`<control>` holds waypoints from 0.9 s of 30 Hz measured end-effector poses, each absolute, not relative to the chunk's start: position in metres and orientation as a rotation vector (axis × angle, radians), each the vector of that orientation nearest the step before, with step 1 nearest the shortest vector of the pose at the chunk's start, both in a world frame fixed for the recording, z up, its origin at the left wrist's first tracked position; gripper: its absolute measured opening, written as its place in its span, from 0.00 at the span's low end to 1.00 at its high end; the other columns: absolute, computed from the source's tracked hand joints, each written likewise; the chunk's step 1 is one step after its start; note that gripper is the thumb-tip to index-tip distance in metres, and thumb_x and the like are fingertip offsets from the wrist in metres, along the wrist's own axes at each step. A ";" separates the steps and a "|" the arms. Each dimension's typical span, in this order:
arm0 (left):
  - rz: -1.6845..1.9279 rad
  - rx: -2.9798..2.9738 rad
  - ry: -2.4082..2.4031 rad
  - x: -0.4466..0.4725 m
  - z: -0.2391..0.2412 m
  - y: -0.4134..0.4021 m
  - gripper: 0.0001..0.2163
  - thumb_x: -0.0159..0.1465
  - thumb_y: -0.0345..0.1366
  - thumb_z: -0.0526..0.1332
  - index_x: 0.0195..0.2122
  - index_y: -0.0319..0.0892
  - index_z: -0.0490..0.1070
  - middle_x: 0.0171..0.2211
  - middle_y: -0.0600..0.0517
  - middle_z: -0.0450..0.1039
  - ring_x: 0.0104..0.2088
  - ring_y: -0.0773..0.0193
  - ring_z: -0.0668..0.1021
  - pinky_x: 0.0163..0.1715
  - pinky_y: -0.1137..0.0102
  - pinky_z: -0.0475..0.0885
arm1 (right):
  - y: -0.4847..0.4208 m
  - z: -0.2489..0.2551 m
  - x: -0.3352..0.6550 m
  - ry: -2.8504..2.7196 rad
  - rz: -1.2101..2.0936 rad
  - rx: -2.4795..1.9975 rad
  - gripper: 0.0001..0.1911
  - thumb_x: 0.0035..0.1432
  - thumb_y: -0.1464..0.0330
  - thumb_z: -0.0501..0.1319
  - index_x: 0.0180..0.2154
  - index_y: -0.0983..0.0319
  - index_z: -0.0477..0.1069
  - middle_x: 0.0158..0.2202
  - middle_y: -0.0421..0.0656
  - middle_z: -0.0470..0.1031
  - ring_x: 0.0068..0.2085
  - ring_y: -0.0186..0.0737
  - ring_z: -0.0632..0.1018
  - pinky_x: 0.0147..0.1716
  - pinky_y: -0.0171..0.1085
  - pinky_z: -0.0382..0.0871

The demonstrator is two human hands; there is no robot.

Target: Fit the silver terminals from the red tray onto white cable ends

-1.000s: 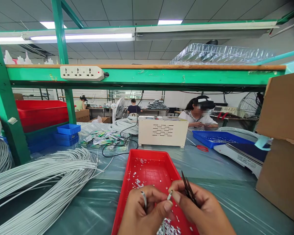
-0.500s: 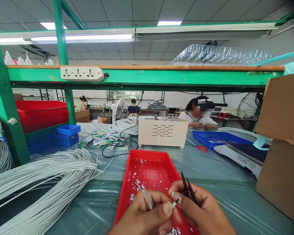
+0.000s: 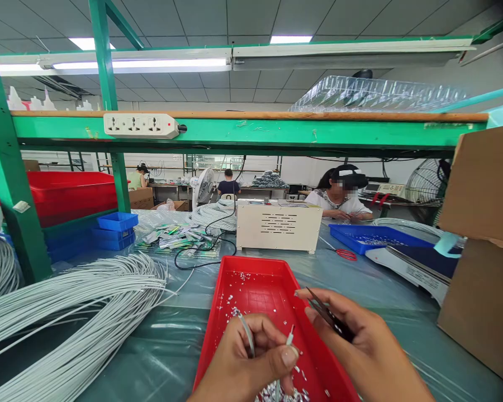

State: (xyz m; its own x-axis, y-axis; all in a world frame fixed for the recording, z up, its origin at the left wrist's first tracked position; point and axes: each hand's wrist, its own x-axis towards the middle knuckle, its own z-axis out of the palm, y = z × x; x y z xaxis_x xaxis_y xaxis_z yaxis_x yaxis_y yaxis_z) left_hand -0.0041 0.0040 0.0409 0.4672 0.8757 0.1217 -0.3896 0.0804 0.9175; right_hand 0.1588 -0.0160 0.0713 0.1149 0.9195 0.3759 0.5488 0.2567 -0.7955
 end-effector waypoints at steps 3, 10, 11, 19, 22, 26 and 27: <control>1.051 1.101 0.567 -0.003 0.040 0.003 0.17 0.46 0.43 0.72 0.23 0.38 0.67 0.14 0.60 0.70 0.16 0.76 0.72 0.20 0.79 0.61 | -0.018 0.072 0.153 -1.569 0.493 -1.397 0.14 0.53 0.62 0.56 0.37 0.58 0.78 0.31 0.41 0.81 0.36 0.50 0.79 0.33 0.38 0.70; 1.073 1.059 0.596 -0.001 0.041 0.003 0.19 0.43 0.44 0.73 0.21 0.38 0.66 0.13 0.61 0.69 0.15 0.76 0.73 0.19 0.80 0.61 | -0.005 0.066 0.157 -1.762 0.116 -1.816 0.13 0.52 0.67 0.55 0.35 0.56 0.78 0.28 0.48 0.82 0.30 0.61 0.79 0.26 0.43 0.61; 1.075 1.060 0.599 -0.001 0.040 0.004 0.19 0.43 0.43 0.73 0.21 0.38 0.65 0.13 0.61 0.69 0.15 0.76 0.73 0.19 0.80 0.61 | -0.005 0.066 0.157 -1.740 0.102 -1.819 0.12 0.52 0.67 0.55 0.34 0.56 0.78 0.26 0.48 0.80 0.28 0.61 0.78 0.25 0.42 0.58; 1.080 1.054 0.588 0.001 0.037 0.006 0.19 0.43 0.44 0.73 0.21 0.38 0.65 0.13 0.61 0.69 0.15 0.76 0.72 0.19 0.80 0.59 | -0.008 0.066 0.148 -1.583 0.597 -1.400 0.18 0.52 0.56 0.53 0.16 0.58 0.59 0.17 0.35 0.58 0.21 0.36 0.61 0.23 0.35 0.55; 1.062 1.049 0.562 0.002 0.035 0.007 0.20 0.42 0.44 0.74 0.20 0.39 0.64 0.13 0.61 0.69 0.15 0.75 0.72 0.19 0.79 0.58 | -0.011 0.065 0.142 -1.524 0.844 -1.246 0.13 0.45 0.58 0.63 0.21 0.62 0.70 0.18 0.35 0.64 0.22 0.33 0.62 0.23 0.32 0.57; 1.035 1.066 0.528 0.002 0.033 0.007 0.18 0.43 0.43 0.73 0.20 0.39 0.65 0.14 0.60 0.70 0.16 0.74 0.73 0.19 0.78 0.58 | -0.017 0.070 0.141 -1.497 1.051 -1.120 0.11 0.45 0.61 0.66 0.20 0.62 0.76 0.18 0.38 0.72 0.23 0.35 0.69 0.25 0.33 0.61; 1.032 1.071 0.524 0.002 0.033 0.007 0.17 0.44 0.43 0.73 0.21 0.39 0.66 0.14 0.60 0.70 0.16 0.74 0.73 0.19 0.78 0.59 | -0.019 0.072 0.142 -1.499 1.102 -1.077 0.10 0.46 0.61 0.66 0.22 0.62 0.77 0.19 0.39 0.74 0.24 0.37 0.71 0.27 0.33 0.63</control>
